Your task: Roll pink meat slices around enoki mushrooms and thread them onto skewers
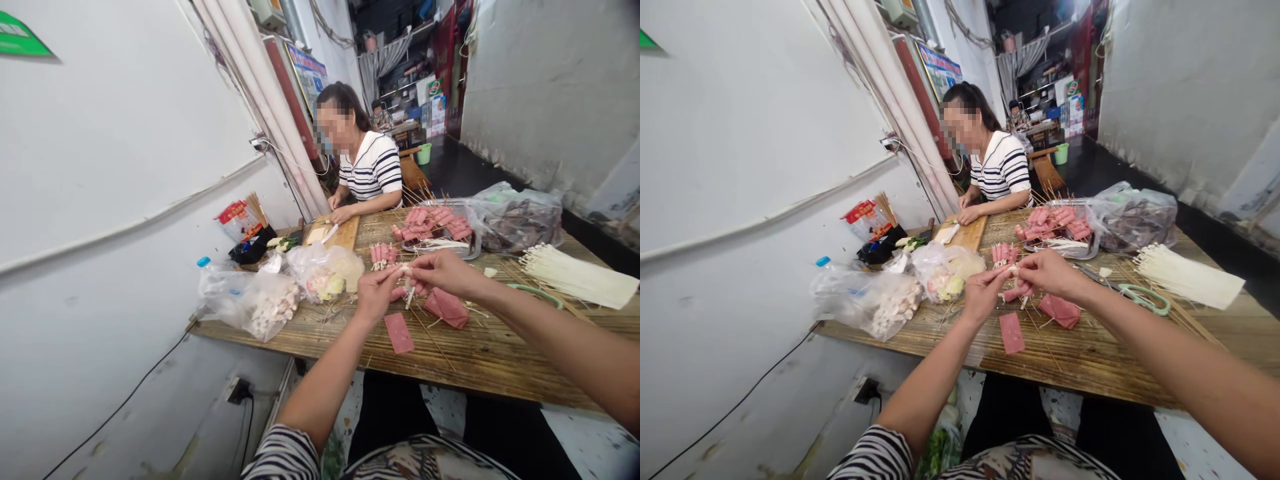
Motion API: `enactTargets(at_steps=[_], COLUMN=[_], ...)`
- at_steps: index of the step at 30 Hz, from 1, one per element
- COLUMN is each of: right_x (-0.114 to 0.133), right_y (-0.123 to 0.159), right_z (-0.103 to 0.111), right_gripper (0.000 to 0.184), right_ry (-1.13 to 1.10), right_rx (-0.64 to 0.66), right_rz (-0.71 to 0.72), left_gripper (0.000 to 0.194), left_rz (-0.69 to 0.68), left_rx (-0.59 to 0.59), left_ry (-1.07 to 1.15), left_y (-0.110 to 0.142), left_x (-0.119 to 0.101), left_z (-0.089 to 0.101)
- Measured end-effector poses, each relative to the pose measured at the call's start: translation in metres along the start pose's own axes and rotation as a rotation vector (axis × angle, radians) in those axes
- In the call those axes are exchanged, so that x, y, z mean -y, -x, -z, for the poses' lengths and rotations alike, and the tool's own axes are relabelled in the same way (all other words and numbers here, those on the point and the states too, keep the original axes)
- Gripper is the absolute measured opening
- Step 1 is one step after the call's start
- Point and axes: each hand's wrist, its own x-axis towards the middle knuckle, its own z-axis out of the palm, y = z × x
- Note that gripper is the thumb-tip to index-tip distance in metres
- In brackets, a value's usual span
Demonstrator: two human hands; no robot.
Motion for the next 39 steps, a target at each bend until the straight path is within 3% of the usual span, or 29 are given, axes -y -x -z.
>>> enactTargets(at_steps=[5, 9, 14, 19, 22, 25, 32, 35, 39], right_x=[-0.007, -0.02, -0.033, -0.049, -0.064, -0.08, -0.095, -0.097, -0.1], right_y=[0.0, 0.001, 0.003, 0.01, 0.018, 0.025, 0.037, 0.038, 0.04], right_z=[-0.02, -0.032, -0.04, -0.052, -0.056, -0.06, -0.065, -0.065, -0.062], right_gripper=[0.03, 0.027, 0.035, 0.038, 0.038, 0.036, 0.027, 0.028, 0.033], right_ry=[-0.32, -0.493, -0.535, -0.37, -0.2, 0.057, 0.483, 0.603, 0.745], right_rx=[-0.064, -0.075, 0.036, 0.128, 0.152, 0.131, 0.101, 0.089, 0.134], right_rz=[-0.016, -0.035, -0.168, -0.132, -0.094, 0.035, 0.551, 0.653, 0.71], left_gripper=[0.031, 0.026, 0.015, 0.015, 0.015, 0.015, 0.018, 0.018, 0.022], left_rz=[0.003, -0.095, -0.212, -0.089, -0.076, -0.167, -0.502, -0.588, -0.575], left_rx=[-0.026, 0.106, 0.245, 0.158, 0.199, 0.268, 0.309, 0.322, 0.407], left_ry=[0.001, -0.196, -0.339, -0.255, -0.226, -0.268, -0.523, -0.567, -0.676], left_y=[0.008, 0.007, 0.014, 0.04, 0.057, 0.07, 0.081, 0.08, 0.081], left_x=[0.005, 0.015, 0.025, 0.039, 0.049, 0.059, 0.08, 0.083, 0.08], left_z=[0.001, 0.015, 0.036, 0.047, 0.049, 0.051, 0.058, 0.057, 0.056])
